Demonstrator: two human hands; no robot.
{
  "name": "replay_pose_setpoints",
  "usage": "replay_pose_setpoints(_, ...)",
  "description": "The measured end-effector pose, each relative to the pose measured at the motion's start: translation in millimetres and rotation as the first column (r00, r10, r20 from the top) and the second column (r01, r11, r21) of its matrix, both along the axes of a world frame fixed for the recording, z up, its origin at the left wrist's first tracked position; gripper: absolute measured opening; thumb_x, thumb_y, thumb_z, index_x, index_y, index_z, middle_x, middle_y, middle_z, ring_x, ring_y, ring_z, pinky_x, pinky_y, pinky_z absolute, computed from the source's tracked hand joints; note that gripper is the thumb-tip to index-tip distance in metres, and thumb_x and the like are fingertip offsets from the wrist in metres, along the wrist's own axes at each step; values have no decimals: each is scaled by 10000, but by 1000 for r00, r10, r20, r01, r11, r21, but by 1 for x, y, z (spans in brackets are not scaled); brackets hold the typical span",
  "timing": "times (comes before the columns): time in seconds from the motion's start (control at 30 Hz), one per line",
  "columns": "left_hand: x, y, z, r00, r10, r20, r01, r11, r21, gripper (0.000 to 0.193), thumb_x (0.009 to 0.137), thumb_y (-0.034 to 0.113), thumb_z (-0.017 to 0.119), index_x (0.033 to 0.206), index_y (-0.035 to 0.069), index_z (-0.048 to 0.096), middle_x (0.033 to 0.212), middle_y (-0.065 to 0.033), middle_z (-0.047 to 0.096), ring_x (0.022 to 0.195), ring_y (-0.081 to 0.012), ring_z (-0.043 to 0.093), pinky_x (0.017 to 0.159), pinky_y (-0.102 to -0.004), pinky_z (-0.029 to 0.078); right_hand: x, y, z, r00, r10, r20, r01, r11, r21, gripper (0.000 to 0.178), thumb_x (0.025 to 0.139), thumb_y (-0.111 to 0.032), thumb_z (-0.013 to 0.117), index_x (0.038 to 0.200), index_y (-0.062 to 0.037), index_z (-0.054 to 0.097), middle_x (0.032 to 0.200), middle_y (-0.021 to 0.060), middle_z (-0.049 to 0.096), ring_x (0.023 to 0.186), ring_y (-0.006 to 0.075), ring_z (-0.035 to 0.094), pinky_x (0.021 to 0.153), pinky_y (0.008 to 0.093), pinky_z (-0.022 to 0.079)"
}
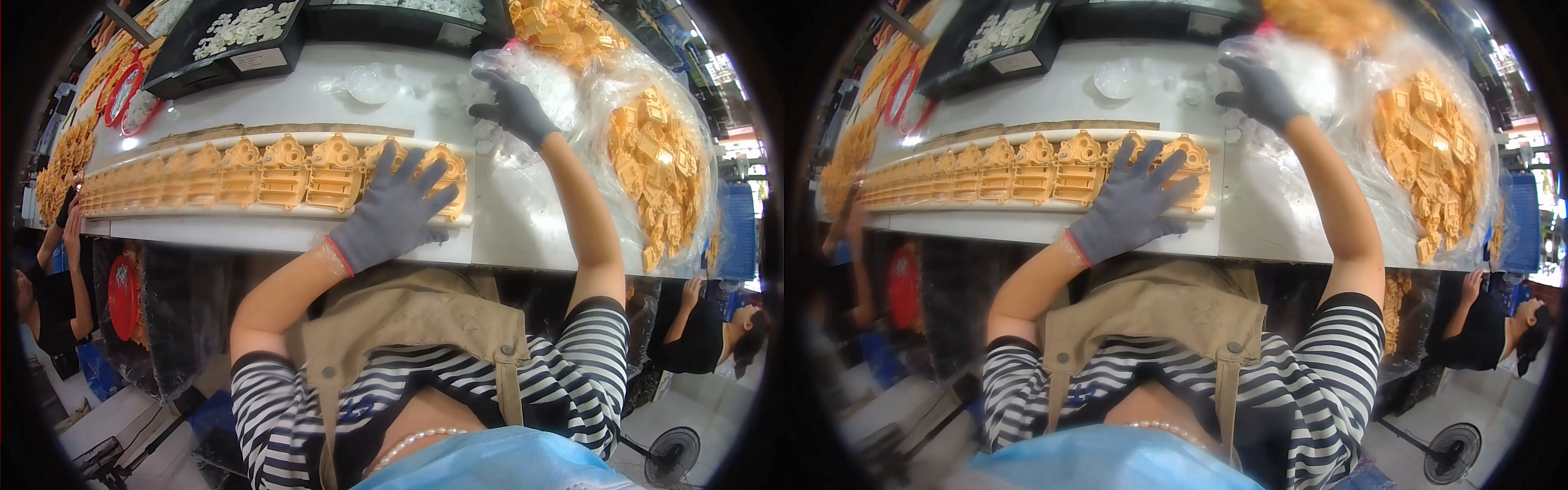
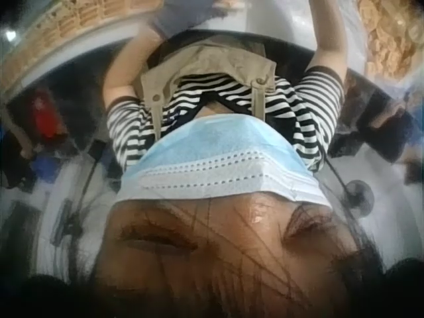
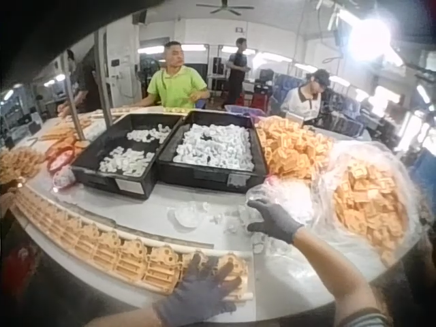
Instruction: The person assembles small plastic parts into larger toy modules by hand.
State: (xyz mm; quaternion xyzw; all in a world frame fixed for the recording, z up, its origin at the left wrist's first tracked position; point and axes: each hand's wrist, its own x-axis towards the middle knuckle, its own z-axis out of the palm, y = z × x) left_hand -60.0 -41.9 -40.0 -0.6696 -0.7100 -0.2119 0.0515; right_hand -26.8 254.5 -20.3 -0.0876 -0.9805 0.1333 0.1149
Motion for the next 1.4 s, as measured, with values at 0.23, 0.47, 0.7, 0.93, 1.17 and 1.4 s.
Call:
replay_pose_setpoints(0.23, -8, -26, 12, 995, -26, 92, 19, 997, 72, 497, 830, 402, 644, 1236, 127, 564, 1403, -121, 431, 1331, -333, 336, 1132, -485, 155, 38, -31, 35, 977, 96, 192, -72, 989, -129, 450, 783, -151, 706, 1210, -87, 579, 1198, 115, 592, 1023, 246, 611, 889, 356, 481)
replay_pose_setpoints(0.47, -75, 5, 47, 983, 124, -138, -90, 970, 227, 436, 832, 323, 645, 1202, 108, 566, 1275, -109, 524, 1237, -310, 418, 1086, -521, 242, 47, -41, 12, 946, 125, 298, -134, 991, 9, 251, 797, -140, 649, 1044, -94, 629, 1025, 91, 608, 944, 306, 594, 811, 382, 493)
replay_pose_setpoints(0.7, -162, 100, 35, 979, 178, -104, -195, 961, -197, 521, 781, 214, 675, 1255, 67, 518, 1242, -112, 536, 1144, -308, 526, 938, -477, 444, 31, -36, -9, 980, 111, 163, -133, 982, 134, 189, 867, -128, 541, 1054, -125, 566, 946, 135, 606, 841, 340, 612, 723, 419, 501)
replay_pose_setpoints(0.93, -178, 195, 13, 933, -42, -357, -182, 803, -568, 452, 673, 234, 759, 1049, 12, 640, 1049, -209, 644, 963, -357, 622, 844, -418, 498, 46, 6, -47, 949, 234, -214, -220, 972, 87, 161, 803, -56, 528, 930, -81, 623, 877, 132, 617, 832, 325, 625, 736, 418, 505)
replay_pose_setpoints(1.17, -144, 177, 23, 987, 116, -111, -157, 849, -504, 464, 686, 173, 608, 1134, 57, 615, 1007, -223, 649, 950, -372, 622, 846, -432, 487, 36, -22, -18, 962, 247, -113, -257, 963, -87, 240, 839, -128, 585, 1077, -145, 616, 1035, 95, 586, 931, 308, 592, 811, 401, 491)
replay_pose_setpoints(1.4, -124, 145, 40, 998, 55, -42, -63, 974, -217, 462, 808, 229, 627, 1230, 54, 561, 1187, -206, 592, 1051, -338, 588, 918, -401, 457, 23, -9, -33, 948, 291, -126, -291, 957, 19, 222, 768, -190, 649, 989, -167, 644, 956, 95, 611, 906, 310, 599, 785, 413, 487)
